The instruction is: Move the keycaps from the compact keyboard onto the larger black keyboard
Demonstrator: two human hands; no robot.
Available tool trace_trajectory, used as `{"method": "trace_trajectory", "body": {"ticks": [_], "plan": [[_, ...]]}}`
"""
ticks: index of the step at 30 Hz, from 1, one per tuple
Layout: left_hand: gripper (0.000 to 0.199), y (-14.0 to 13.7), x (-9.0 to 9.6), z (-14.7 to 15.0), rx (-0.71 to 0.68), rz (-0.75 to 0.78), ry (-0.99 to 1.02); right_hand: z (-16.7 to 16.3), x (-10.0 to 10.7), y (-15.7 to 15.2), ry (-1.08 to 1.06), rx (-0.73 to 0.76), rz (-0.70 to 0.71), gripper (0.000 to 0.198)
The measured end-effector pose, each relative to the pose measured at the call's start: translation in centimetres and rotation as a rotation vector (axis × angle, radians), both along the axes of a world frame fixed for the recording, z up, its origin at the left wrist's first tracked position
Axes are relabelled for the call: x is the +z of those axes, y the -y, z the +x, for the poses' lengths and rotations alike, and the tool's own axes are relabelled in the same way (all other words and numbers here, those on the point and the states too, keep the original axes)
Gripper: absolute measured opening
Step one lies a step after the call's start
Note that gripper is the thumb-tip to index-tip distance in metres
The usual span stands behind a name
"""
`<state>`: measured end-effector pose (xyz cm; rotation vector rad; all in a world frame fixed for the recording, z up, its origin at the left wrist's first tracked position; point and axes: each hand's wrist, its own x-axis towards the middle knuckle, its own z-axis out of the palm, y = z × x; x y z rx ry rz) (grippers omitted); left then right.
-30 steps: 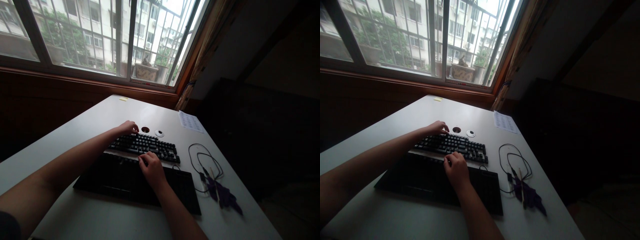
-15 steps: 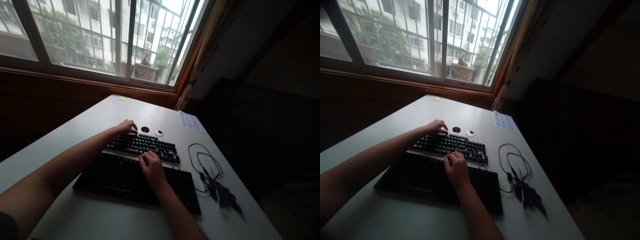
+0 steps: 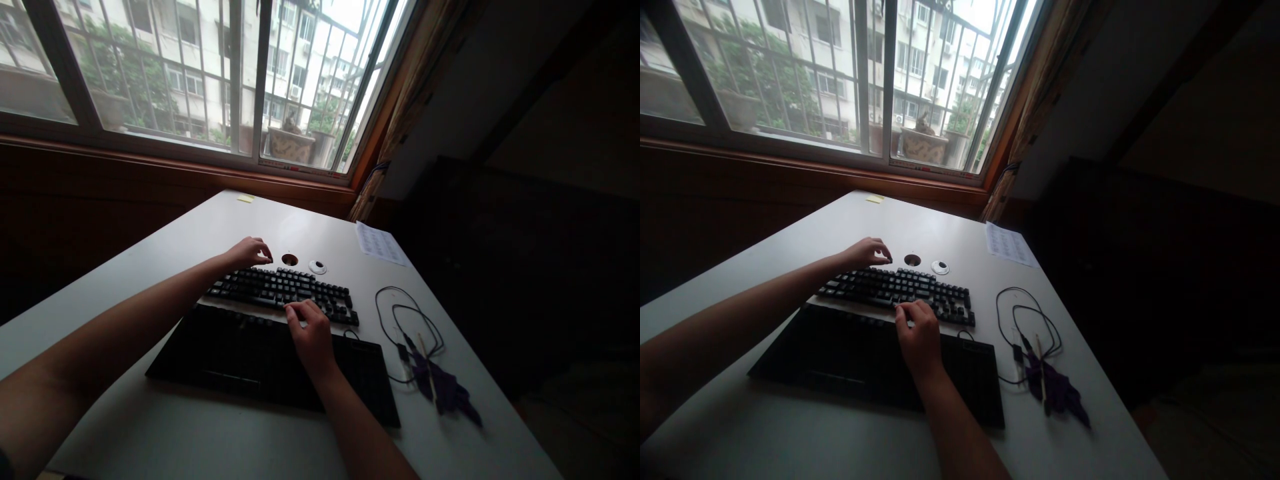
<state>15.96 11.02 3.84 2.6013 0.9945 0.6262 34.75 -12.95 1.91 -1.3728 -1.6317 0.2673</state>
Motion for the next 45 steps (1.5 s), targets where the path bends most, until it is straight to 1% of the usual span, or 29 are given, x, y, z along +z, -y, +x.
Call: {"method": "trace_trajectory", "body": {"ticks": [4,6,9,11,14,16,22,28,34,45], "plan": [[0.028,3.8,1.3,-1.0,-0.083,-0.021,0.054,0.4,0.1,-0.2,-0.109,-0.051,0.01,0.02],[0.028,6.1,1.5,-1.3,-0.191,-0.033,0.123,0.5,0.3,-0.1,-0.136,-0.076,0.032,0.02],[0.024,9.5,1.1,-1.3,-0.303,-0.021,0.163,0.6,0.7,0.2,-0.143,-0.103,0.089,0.021],[0.02,11.4,0.6,-1.1,-0.367,-0.022,0.153,0.7,1.0,0.5,-0.151,-0.121,0.124,0.021],[0.014,13.6,-0.1,-0.6,-0.376,-0.007,0.113,0.8,1.2,0.8,-0.169,-0.145,0.158,0.021],[0.012,14.4,-0.5,-0.3,-0.356,0.009,0.061,0.8,1.2,0.8,-0.165,-0.154,0.171,0.021],[0.011,14.9,-0.5,-0.1,-0.31,0.028,-0.026,0.8,1.2,0.7,-0.164,-0.149,0.171,0.02],[0.012,15.1,-0.7,-0.2,-0.289,0.039,-0.001,0.7,1.4,0.8,-0.168,-0.131,0.161,0.02],[0.011,15.1,-1.2,-0.2,-0.296,0.004,0.028,0.7,1.2,0.8,-0.172,-0.123,0.16,0.019],[0.012,15.0,-1.8,-0.1,-0.264,0.002,0.017,0.8,1.3,0.7,-0.151,-0.12,0.158,0.02]]}}
